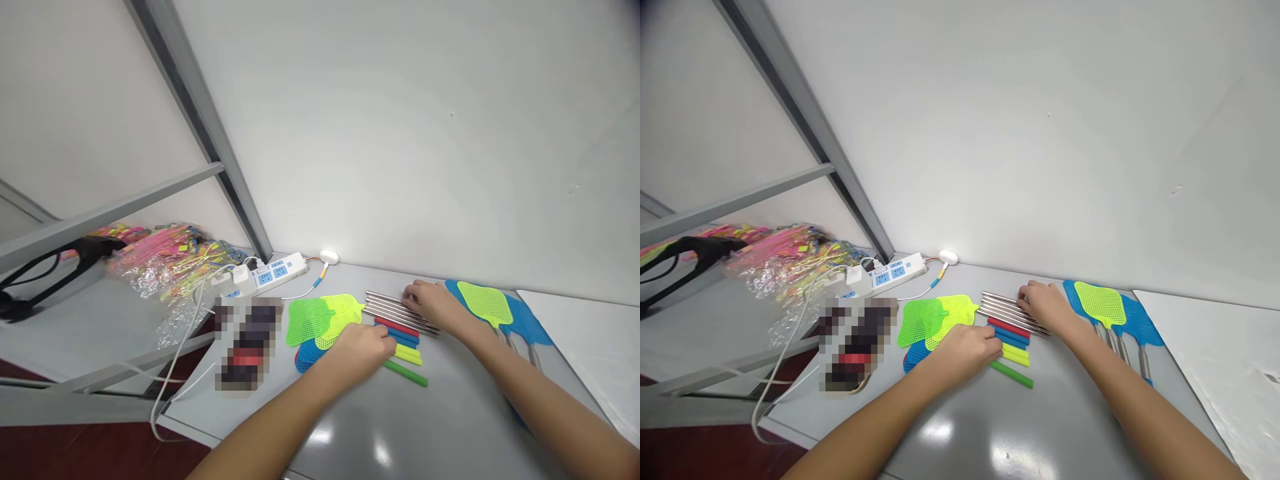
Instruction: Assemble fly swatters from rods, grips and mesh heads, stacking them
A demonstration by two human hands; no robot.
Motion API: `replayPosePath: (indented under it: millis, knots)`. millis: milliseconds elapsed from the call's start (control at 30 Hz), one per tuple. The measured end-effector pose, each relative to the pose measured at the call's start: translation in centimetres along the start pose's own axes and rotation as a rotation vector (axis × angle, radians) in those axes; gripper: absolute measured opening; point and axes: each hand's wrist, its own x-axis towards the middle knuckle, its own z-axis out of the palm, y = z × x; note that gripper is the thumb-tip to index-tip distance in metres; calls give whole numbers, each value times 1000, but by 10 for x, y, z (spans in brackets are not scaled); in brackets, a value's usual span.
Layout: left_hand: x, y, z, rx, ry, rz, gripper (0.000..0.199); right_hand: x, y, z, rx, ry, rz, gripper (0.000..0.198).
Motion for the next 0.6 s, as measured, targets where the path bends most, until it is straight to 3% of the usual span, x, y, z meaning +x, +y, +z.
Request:
replayPosePath:
  millis: [233, 433, 533, 600]
  knots:
    - [0, 0, 2, -25, -21, -8, 10, 8, 1, 7, 8, 26, -16, 14]
    - [1, 0, 8, -45, 12, -14, 12, -20, 0, -10, 94, 107, 141, 22]
    - [3, 0, 11, -63, 13, -27, 19, -50, -10, -20, 255, 148, 202, 28]
    - [3, 1, 10, -72, 9, -27, 18, -71, -20, -22, 522, 187, 222, 28]
